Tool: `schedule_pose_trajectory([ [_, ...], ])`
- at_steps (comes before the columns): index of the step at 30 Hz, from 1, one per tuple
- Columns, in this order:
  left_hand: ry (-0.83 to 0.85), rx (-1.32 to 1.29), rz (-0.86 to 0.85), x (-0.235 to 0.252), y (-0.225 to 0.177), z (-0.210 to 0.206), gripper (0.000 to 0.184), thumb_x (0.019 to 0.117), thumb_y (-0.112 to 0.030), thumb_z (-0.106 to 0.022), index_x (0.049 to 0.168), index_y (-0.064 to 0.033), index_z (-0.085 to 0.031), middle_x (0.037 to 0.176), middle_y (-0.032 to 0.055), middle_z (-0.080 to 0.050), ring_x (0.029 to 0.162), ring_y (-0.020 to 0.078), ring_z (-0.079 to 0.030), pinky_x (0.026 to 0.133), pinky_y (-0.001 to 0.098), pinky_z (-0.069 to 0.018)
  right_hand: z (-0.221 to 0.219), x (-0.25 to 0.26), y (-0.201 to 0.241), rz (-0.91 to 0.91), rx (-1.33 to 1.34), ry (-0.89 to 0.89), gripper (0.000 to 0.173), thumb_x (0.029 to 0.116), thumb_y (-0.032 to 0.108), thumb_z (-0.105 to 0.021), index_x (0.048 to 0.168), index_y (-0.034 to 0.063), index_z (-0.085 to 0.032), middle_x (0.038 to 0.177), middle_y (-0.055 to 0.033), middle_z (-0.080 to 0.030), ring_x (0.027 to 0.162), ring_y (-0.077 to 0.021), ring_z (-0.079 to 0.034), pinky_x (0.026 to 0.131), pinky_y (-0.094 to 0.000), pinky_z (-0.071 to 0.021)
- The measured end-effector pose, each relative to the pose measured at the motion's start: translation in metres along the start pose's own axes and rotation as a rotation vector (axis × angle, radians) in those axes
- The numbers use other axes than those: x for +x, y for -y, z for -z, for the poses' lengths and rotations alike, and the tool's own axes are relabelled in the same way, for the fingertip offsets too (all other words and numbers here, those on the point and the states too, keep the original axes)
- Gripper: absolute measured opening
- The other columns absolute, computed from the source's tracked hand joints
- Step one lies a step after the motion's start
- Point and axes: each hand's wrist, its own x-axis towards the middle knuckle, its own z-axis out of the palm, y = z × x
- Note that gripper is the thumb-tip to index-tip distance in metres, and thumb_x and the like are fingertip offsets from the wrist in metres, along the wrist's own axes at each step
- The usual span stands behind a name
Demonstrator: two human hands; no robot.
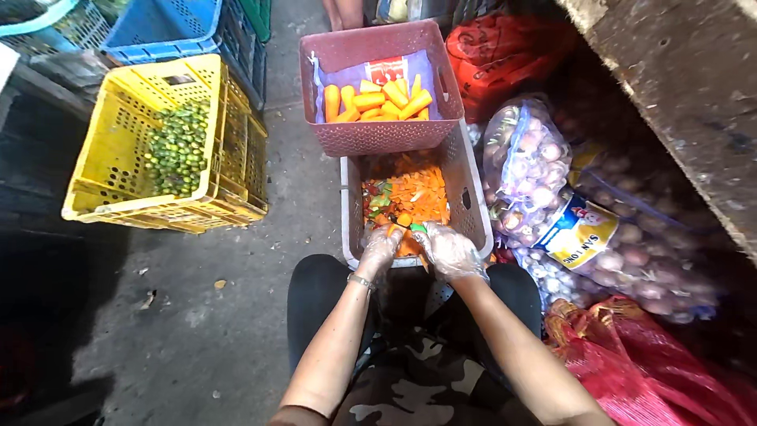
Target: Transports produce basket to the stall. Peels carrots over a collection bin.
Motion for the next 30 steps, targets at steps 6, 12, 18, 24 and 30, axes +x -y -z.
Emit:
schedule_pose_trajectory([
  [6,-0.004,0.023,0.0,-0.001,0.006,0.006,0.038,0.1083,-0.028,-0.045,0.128,-0.0014,-0.063,0.116,0.0201,-0.065,0.108,0.0298,-0.061,0.098,0.05,-0.0472,-0.004,0.008,-0.01,0.134,-0.045,-0.081,0.054,0.1084,0.051,-0.039,0.133,0.0096,-0.065,0.122,-0.0185,-0.071,0.114,-0.0388,-0.069,0.095,-0.0604,-0.0528],
  [12,0.009,0.041,-0.004,-0.002,0.009,0.005,0.039,0.1078,-0.031,-0.046,0.128,-0.0033,-0.064,0.119,0.02,-0.065,0.112,0.0302,-0.062,0.1,0.0518,-0.0467,-0.008,0.005,-0.013,0.079,-0.071,-0.077,0.055,0.1079,0.054,-0.039,0.132,0.0111,-0.065,0.123,-0.0172,-0.071,0.113,-0.0385,-0.069,0.093,-0.061,-0.053],
  [18,0.011,0.086,0.021,-0.002,0.014,0.011,0.04,0.1085,-0.033,-0.046,0.128,-0.0038,-0.065,0.119,0.0203,-0.066,0.112,0.0318,-0.062,0.101,0.0531,-0.0462,-0.009,0.005,-0.013,0.036,-0.044,-0.052,0.051,0.1082,0.051,-0.041,0.135,0.0134,-0.063,0.124,-0.017,-0.071,0.113,-0.0383,-0.069,0.094,-0.0612,-0.0527],
  [24,-0.004,0.03,0.0,-0.029,0.018,0.019,0.036,0.1081,-0.028,-0.047,0.127,-0.0012,-0.063,0.108,0.0188,-0.066,0.098,0.0277,-0.063,0.092,0.0484,-0.0489,0.03,-0.004,-0.043,-0.182,0.184,-0.096,0.052,0.1115,0.045,-0.035,0.146,0.01,-0.053,0.121,-0.0265,-0.068,0.114,-0.0464,-0.065,0.095,-0.0676,-0.049],
  [30,0.024,-0.387,0.055,-0.066,0.054,-0.025,0.03,0.1061,-0.021,-0.048,0.121,0.0001,-0.063,0.086,0.0025,-0.065,0.067,0.006,-0.055,0.062,0.0235,-0.0466,-0.028,-0.037,-0.031,0.06,0.79,0.143,0.035,0.1112,0.017,-0.034,0.122,-0.0022,-0.061,0.103,-0.0067,-0.065,0.086,-0.0075,-0.058,0.08,-0.0264,-0.0497],
])
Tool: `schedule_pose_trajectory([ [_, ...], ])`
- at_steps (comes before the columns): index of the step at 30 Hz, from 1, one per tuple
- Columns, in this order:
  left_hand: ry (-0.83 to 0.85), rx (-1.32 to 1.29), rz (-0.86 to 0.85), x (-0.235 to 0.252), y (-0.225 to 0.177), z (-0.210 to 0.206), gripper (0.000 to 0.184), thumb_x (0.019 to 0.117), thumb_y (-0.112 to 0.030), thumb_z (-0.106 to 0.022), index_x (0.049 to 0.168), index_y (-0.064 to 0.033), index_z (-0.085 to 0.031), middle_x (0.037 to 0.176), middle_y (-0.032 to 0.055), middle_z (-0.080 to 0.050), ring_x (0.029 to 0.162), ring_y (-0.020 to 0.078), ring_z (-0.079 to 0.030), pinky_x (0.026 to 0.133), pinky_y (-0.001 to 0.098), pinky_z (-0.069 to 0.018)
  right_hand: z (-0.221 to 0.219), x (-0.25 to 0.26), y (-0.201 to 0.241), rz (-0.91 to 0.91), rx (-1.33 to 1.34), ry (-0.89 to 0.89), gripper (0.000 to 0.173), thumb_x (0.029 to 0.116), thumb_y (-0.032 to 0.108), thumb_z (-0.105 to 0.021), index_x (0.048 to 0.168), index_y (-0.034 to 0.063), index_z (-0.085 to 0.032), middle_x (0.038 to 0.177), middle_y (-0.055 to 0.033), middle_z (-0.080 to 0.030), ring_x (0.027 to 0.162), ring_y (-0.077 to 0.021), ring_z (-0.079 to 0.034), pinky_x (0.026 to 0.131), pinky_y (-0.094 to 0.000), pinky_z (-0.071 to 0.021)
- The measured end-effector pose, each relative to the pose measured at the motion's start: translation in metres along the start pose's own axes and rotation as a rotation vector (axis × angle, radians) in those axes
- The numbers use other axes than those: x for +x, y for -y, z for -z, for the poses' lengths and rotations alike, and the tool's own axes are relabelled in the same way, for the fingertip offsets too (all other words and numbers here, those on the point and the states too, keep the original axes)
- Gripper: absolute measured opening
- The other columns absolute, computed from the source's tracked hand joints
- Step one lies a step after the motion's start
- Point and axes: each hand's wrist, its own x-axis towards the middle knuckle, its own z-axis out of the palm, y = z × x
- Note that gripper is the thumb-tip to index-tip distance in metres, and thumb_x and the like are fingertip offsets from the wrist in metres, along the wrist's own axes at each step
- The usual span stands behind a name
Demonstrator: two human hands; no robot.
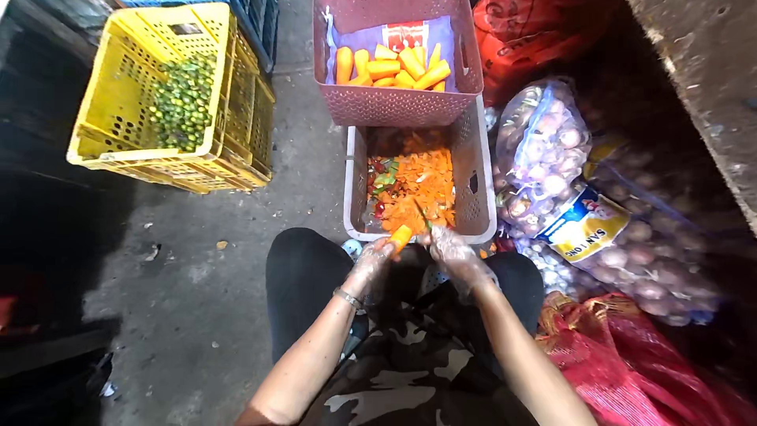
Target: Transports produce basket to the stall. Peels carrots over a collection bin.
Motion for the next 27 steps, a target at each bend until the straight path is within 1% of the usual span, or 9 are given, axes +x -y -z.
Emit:
schedule_pose_trajectory([
  [3,-0.061,-0.058,0.07,0.004,0.019,0.0,0.028,0.1072,-0.02,-0.045,0.113,0.0,-0.064,0.084,0.0021,-0.064,0.063,0.0058,-0.052,0.058,0.0224,-0.0431,-0.019,-0.01,-0.03,-0.034,-0.126,0.025,0.039,0.1113,0.018,-0.035,0.119,-0.0035,-0.067,0.112,-0.0145,-0.07,0.101,-0.0171,-0.064,0.095,-0.0354,-0.05],
  [5,-0.059,-0.057,0.087,0.007,0.023,0.0,0.03,0.1076,-0.02,-0.045,0.116,0.0003,-0.064,0.085,0.0023,-0.063,0.063,0.006,-0.051,0.059,0.0226,-0.0432,-0.023,-0.017,-0.034,0.017,-0.253,0.0,0.04,0.1108,0.02,-0.038,0.121,-0.0046,-0.068,0.117,-0.0214,-0.071,0.112,-0.0286,-0.067,0.103,-0.0446,-0.0493],
  [8,-0.041,-0.055,0.095,0.01,0.024,0.0,0.03,0.1081,-0.021,-0.045,0.117,0.0,-0.064,0.084,0.0017,-0.063,0.063,0.0056,-0.051,0.059,0.0221,-0.0433,-0.025,-0.017,-0.021,0.066,-0.39,0.012,0.044,0.1111,0.025,-0.037,0.12,-0.0042,-0.068,0.115,-0.0235,-0.071,0.112,-0.0342,-0.069,0.102,-0.0494,-0.0502],
  [16,-0.064,-0.05,0.098,0.011,0.019,-0.001,0.026,0.1078,-0.019,-0.047,0.108,0.0002,-0.065,0.081,0.0014,-0.059,0.067,0.0067,-0.052,0.064,0.024,-0.044,-0.026,-0.002,0.0,-0.162,-0.559,0.163,0.057,0.1136,0.04,-0.026,0.134,0.0002,-0.06,0.121,-0.024,-0.068,0.118,-0.0367,-0.065,0.104,-0.0536,-0.0477],
  [20,-0.061,-0.05,0.095,0.011,0.02,-0.002,0.026,0.107,-0.019,-0.048,0.107,0.0002,-0.065,0.08,0.0017,-0.058,0.065,0.0072,-0.05,0.062,0.0245,-0.0438,-0.036,0.009,-0.012,-0.251,-0.603,0.194,0.062,0.1126,0.047,-0.022,0.141,0.0032,-0.055,0.126,-0.0249,-0.067,0.122,-0.0394,-0.064,0.104,-0.0577,-0.0472],
  [22,-0.072,-0.076,0.098,0.012,0.02,-0.002,0.025,0.1069,-0.018,-0.048,0.103,-0.0009,-0.065,0.078,0.0007,-0.058,0.062,0.0065,-0.05,0.06,0.0233,-0.0437,-0.038,0.013,-0.012,-0.263,-0.64,0.2,0.064,0.1123,0.049,-0.021,0.139,0.0022,-0.056,0.127,-0.0262,-0.066,0.124,-0.0405,-0.063,0.104,-0.059,-0.047],
  [25,-0.071,-0.226,0.116,0.011,0.023,-0.005,0.025,0.1074,-0.017,-0.044,0.103,-0.0011,-0.063,0.078,0.0015,-0.059,0.06,0.0072,-0.05,0.056,0.0224,-0.0431,-0.032,0.014,-0.011,-0.246,-0.495,0.23,0.053,0.1141,0.035,-0.027,0.14,-0.0007,-0.057,0.134,-0.0257,-0.063,0.129,-0.0375,-0.059,0.111,-0.0552,-0.0424],
  [26,-0.06,-0.286,0.101,0.007,0.022,-0.005,0.025,0.1073,-0.017,-0.043,0.106,-0.0017,-0.061,0.079,0.002,-0.06,0.059,0.007,-0.051,0.054,0.0218,-0.0434,-0.028,0.015,-0.01,-0.233,-0.377,0.213,0.044,0.1132,0.024,-0.033,0.136,-0.0033,-0.058,0.132,-0.0239,-0.063,0.127,-0.0323,-0.058,0.111,-0.0492,-0.0416],
  [27,-0.032,-0.325,0.052,0.002,0.018,-0.003,0.025,0.1057,-0.018,-0.042,0.111,-0.002,-0.06,0.082,0.0023,-0.062,0.061,0.0067,-0.053,0.055,0.0215,-0.0452,-0.025,0.014,-0.01,-0.185,-0.259,0.14,0.034,0.1094,0.012,-0.039,0.13,-0.0054,-0.06,0.124,-0.0206,-0.064,0.118,-0.0252,-0.06,0.105,-0.0415,-0.0444],
])
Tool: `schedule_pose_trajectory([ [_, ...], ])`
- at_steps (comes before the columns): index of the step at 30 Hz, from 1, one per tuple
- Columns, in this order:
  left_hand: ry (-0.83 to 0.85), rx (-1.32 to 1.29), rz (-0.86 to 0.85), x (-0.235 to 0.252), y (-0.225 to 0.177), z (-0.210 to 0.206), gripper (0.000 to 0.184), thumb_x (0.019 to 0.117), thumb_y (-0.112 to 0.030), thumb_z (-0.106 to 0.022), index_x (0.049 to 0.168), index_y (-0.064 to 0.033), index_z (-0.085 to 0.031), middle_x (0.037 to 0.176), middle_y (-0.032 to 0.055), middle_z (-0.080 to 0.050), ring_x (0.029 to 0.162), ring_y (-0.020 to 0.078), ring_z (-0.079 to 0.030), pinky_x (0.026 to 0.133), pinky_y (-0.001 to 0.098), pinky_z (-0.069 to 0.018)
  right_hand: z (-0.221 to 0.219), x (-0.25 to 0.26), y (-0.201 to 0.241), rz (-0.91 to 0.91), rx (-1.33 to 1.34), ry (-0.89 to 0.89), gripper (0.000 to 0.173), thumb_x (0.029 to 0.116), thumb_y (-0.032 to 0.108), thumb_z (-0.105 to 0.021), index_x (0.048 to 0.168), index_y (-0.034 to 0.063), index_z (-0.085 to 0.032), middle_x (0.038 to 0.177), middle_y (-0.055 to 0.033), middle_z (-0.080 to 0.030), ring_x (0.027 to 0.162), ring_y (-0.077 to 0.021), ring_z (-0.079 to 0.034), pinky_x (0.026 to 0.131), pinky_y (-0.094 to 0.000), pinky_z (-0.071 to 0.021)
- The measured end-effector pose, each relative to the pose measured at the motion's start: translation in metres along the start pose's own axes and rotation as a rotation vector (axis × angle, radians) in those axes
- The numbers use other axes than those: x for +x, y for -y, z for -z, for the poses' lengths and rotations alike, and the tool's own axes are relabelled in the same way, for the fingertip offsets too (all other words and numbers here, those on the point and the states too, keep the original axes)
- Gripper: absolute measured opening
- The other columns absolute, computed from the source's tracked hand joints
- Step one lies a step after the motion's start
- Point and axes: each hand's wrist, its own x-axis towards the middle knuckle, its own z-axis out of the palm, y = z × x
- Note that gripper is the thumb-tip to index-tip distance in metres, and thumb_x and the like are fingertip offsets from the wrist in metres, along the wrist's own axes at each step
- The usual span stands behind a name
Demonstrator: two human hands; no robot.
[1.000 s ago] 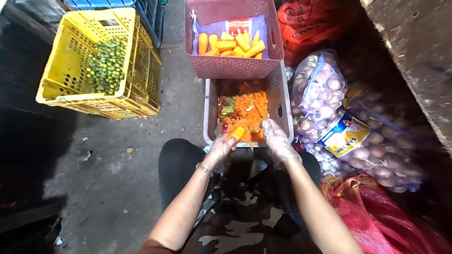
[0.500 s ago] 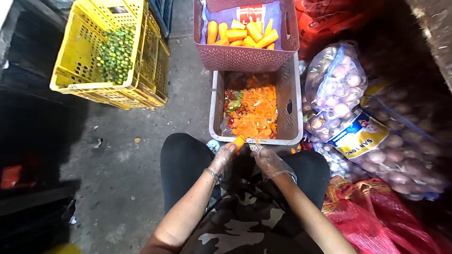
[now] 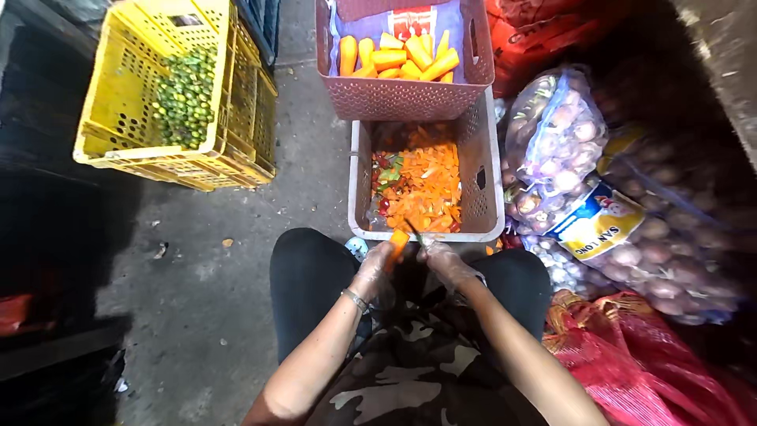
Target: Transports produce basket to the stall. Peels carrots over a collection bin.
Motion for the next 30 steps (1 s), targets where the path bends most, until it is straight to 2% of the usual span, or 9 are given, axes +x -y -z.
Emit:
schedule_pose_trajectory([
  [2,0.129,-0.036,-0.181,-0.011,-0.012,0.001,0.038,0.0958,-0.017,-0.045,0.128,0.0012,-0.054,0.096,0.0036,-0.066,0.078,0.0084,-0.062,0.071,0.0244,-0.0531,0.006,-0.001,-0.011,0.136,0.295,-0.226,0.031,0.1086,0.007,-0.034,0.12,-0.0043,-0.06,0.102,-0.0087,-0.065,0.091,-0.0088,-0.059,0.084,-0.0255,-0.0492],
  [4,0.271,-0.04,-0.411,-0.015,-0.024,0.002,0.053,0.0885,-0.02,-0.055,0.135,0.006,-0.048,0.114,0.0062,-0.066,0.1,0.0105,-0.064,0.09,0.029,-0.0547,0.02,-0.008,-0.006,0.144,0.552,-0.343,0.037,0.1134,0.021,-0.03,0.121,0.0026,-0.061,0.087,0.0019,-0.059,0.069,-0.0004,-0.05,0.065,-0.0191,-0.0451],
  [7,0.434,-0.038,-0.666,-0.011,-0.038,0.003,0.055,0.0902,-0.022,-0.061,0.135,0.0076,-0.049,0.133,0.0084,-0.061,0.121,0.0131,-0.059,0.105,0.0341,-0.049,0.043,-0.029,0.011,0.174,0.519,-0.395,0.03,0.1083,0.024,-0.05,0.127,0.0054,-0.064,0.096,-0.0024,-0.065,0.076,-0.0036,-0.056,0.071,-0.0248,-0.0492],
  [11,0.463,-0.063,-0.719,-0.01,-0.045,0.003,0.054,0.0889,-0.024,-0.066,0.133,0.0043,-0.053,0.131,0.0046,-0.063,0.12,0.012,-0.059,0.104,0.0332,-0.0493,0.049,-0.061,0.028,0.505,0.399,-0.411,0.019,0.0981,0.013,-0.062,0.11,0.0008,-0.07,0.11,-0.0031,-0.073,0.1,0.0,-0.066,0.09,-0.0213,-0.0541],
  [14,0.472,-0.019,-0.764,-0.011,-0.048,0.001,0.047,0.0906,-0.022,-0.065,0.132,0.0002,-0.057,0.131,0.0025,-0.065,0.12,0.0109,-0.06,0.103,0.0327,-0.05,0.039,-0.069,0.037,0.698,0.539,-0.369,0.02,0.0923,0.017,-0.069,0.107,0.003,-0.07,0.106,0.0014,-0.072,0.087,0.0028,-0.064,0.078,-0.0165,-0.0547],
  [16,0.437,0.12,-0.85,-0.009,-0.051,0.0,0.042,0.0927,-0.016,-0.063,0.128,0.006,-0.06,0.131,0.0095,-0.065,0.121,0.0134,-0.06,0.106,0.0337,-0.0497,0.033,-0.07,0.044,0.673,0.551,-0.355,0.033,0.0855,0.026,-0.079,0.107,0.0048,-0.067,0.095,0.0049,-0.069,0.074,0.0041,-0.058,0.068,-0.0157,-0.0519],
  [18,0.358,0.256,-0.926,-0.009,-0.053,-0.003,0.037,0.0923,-0.013,-0.063,0.123,0.0087,-0.064,0.127,0.0147,-0.066,0.121,0.0156,-0.061,0.106,0.0348,-0.0496,0.029,-0.069,0.049,0.632,0.489,-0.376,0.034,0.0871,0.032,-0.078,0.105,0.0064,-0.065,0.082,0.0078,-0.061,0.068,0.0054,-0.053,0.065,-0.0146,-0.0486],
  [22,0.311,0.347,-0.97,-0.011,-0.058,-0.004,0.039,0.0906,-0.009,-0.064,0.125,0.0089,-0.065,0.128,0.017,-0.066,0.122,0.0162,-0.061,0.108,0.0334,-0.0484,0.031,-0.066,0.051,0.632,0.479,-0.474,0.017,0.0937,0.019,-0.067,0.099,0.0028,-0.069,0.086,0.0048,-0.067,0.076,0.0063,-0.06,0.072,-0.0139,-0.0511],
  [30,0.41,0.311,-0.805,-0.008,-0.06,-0.001,0.045,0.0913,-0.007,-0.057,0.132,0.0127,-0.056,0.133,0.0183,-0.062,0.122,0.0133,-0.061,0.107,0.0302,-0.0489,0.035,-0.067,0.042,0.547,0.501,-0.475,0.017,0.0976,0.018,-0.062,0.1,0.0038,-0.07,0.088,0.0048,-0.068,0.08,0.0067,-0.06,0.075,-0.0134,-0.0508],
])
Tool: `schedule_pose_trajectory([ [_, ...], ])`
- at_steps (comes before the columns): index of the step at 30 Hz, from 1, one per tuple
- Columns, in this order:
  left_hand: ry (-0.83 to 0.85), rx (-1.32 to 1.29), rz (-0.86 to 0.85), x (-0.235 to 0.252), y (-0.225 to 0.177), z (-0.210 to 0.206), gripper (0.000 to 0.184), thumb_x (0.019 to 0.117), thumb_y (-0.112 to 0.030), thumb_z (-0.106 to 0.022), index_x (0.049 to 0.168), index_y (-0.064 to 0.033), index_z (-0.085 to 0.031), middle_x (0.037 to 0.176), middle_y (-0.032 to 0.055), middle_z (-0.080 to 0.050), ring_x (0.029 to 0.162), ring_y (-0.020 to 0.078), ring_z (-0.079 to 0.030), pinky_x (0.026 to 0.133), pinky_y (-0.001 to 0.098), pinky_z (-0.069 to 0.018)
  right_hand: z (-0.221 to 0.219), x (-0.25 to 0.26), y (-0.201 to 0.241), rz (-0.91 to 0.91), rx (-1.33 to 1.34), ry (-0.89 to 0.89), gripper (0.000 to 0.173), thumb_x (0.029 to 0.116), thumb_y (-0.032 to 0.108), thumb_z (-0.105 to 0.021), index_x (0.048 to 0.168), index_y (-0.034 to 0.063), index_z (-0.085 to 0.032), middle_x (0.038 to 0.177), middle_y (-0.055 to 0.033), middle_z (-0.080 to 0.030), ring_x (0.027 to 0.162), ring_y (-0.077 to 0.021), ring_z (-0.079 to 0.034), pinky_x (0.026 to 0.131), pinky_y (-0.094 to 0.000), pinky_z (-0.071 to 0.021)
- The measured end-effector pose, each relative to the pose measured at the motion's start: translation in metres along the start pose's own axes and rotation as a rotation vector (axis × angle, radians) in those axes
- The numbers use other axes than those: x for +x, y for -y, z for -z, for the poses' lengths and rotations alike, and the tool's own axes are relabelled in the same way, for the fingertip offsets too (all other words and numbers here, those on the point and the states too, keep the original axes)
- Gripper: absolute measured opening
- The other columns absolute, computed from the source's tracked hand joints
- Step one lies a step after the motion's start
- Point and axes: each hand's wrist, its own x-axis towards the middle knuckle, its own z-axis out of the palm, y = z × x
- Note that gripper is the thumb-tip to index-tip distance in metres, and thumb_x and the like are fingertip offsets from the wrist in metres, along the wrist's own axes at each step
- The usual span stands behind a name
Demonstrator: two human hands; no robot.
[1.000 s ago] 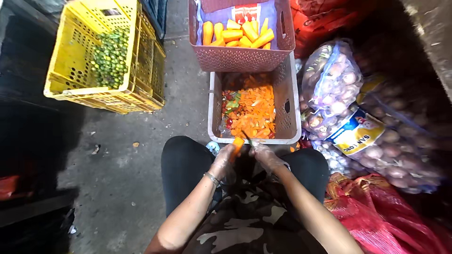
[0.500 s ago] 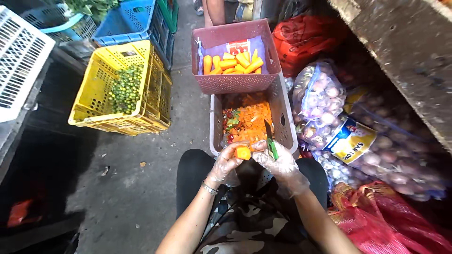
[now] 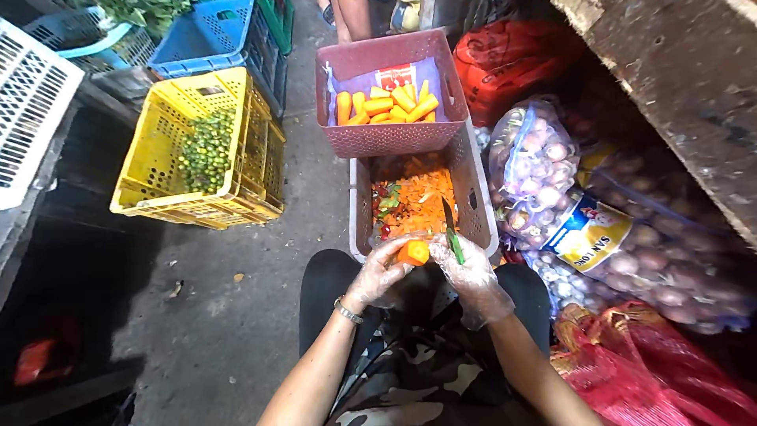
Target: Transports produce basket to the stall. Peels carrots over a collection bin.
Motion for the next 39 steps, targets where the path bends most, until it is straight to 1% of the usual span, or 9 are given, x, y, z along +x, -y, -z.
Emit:
schedule_pose_trajectory([
  [7,-0.227,-0.509,0.496,-0.008,0.002,-0.005,0.055,0.0863,-0.022,-0.056,0.136,-0.0002,-0.044,0.105,0.0063,-0.064,0.088,0.0136,-0.066,0.079,0.0302,-0.0581,0.01,-0.016,-0.034,-0.361,-0.095,0.033,0.023,0.1018,0.019,-0.06,0.116,0.0028,-0.067,0.096,0.0017,-0.066,0.083,0.0042,-0.058,0.078,-0.0164,-0.0491],
  [9,-0.36,-0.74,0.592,-0.001,-0.011,-0.006,0.036,0.0993,-0.024,-0.045,0.131,-0.0067,-0.046,0.097,0.0066,-0.064,0.081,0.0168,-0.066,0.076,0.0349,-0.0603,0.011,-0.018,-0.043,-0.406,-0.1,0.066,0.024,0.1027,0.02,-0.058,0.117,0.0035,-0.065,0.09,0.0029,-0.062,0.074,0.0029,-0.053,0.069,-0.0176,-0.0459],
  [16,-0.387,-1.27,0.409,0.015,-0.01,0.006,0.041,0.1021,-0.05,-0.052,0.115,-0.0135,-0.067,0.087,0.0068,-0.069,0.085,0.0254,-0.071,0.091,0.0512,-0.0591,0.013,-0.02,-0.051,-0.447,-0.041,0.087,0.022,0.1038,0.025,-0.056,0.116,0.0081,-0.064,0.082,0.005,-0.056,0.063,0.0013,-0.048,0.059,-0.018,-0.0424],
  [23,-0.615,-1.156,0.46,0.032,-0.027,0.003,0.041,0.1097,-0.045,-0.031,0.111,-0.0169,-0.061,0.092,0.0028,-0.069,0.08,0.0146,-0.07,0.068,0.0309,-0.0613,0.022,-0.015,-0.058,-0.455,0.008,0.04,0.023,0.1055,0.023,-0.055,0.118,0.0082,-0.066,0.077,0.004,-0.056,0.057,-0.0012,-0.046,0.054,-0.0195,-0.0418],
  [27,-0.714,-0.83,0.55,0.089,-0.037,0.024,0.033,0.1102,-0.037,-0.037,0.111,-0.0087,-0.055,0.08,0.0059,-0.062,0.063,0.0138,-0.063,0.056,0.027,-0.0565,0.021,-0.004,-0.063,-0.484,0.004,0.0,0.02,0.1056,0.019,-0.055,0.116,0.0075,-0.067,0.083,0.0013,-0.06,0.066,-0.0033,-0.051,0.062,-0.0222,-0.0451],
  [30,-0.7,-0.615,0.442,0.159,-0.047,0.051,0.038,0.1073,-0.043,-0.046,0.125,-0.0098,-0.053,0.099,0.0053,-0.064,0.079,0.0124,-0.065,0.067,0.0271,-0.0568,0.017,-0.003,-0.076,-0.485,0.002,0.003,0.021,0.1052,0.018,-0.056,0.116,0.0056,-0.068,0.085,-0.0011,-0.062,0.067,-0.0055,-0.052,0.063,-0.0244,-0.0455],
  [33,-0.591,-0.553,0.352,0.204,-0.061,0.067,0.06,0.1059,-0.05,-0.048,0.15,-0.0109,-0.038,0.143,0.0125,-0.052,0.124,0.0245,-0.058,0.099,0.0403,-0.0536,0.016,-0.006,-0.081,-0.465,-0.018,-0.001,0.022,0.1038,0.018,-0.058,0.117,0.0061,-0.069,0.092,-0.0019,-0.067,0.074,-0.0052,-0.057,0.069,-0.025,-0.0489],
  [37,-0.442,-0.62,0.42,0.182,-0.056,0.029,0.068,0.1028,-0.064,-0.039,0.15,-0.0151,-0.039,0.147,0.01,-0.05,0.131,0.0281,-0.054,0.103,0.0515,-0.0492,0.016,-0.003,-0.06,-0.246,-0.006,-0.132,0.027,0.0954,0.016,-0.068,0.117,0.0003,-0.068,0.105,-0.0051,-0.073,0.095,-0.0039,-0.066,0.089,-0.025,-0.0545],
  [39,-0.488,-0.791,0.49,0.158,-0.048,0.003,0.069,0.1036,-0.064,-0.033,0.153,-0.0152,-0.038,0.15,0.0138,-0.048,0.133,0.034,-0.052,0.1,0.0576,-0.0484,0.013,0.008,-0.051,-0.033,0.062,-0.146,0.05,0.0858,0.028,-0.076,0.124,-0.0028,-0.065,0.108,-0.0052,-0.072,0.092,-0.0022,-0.066,0.084,-0.0227,-0.0563],
])
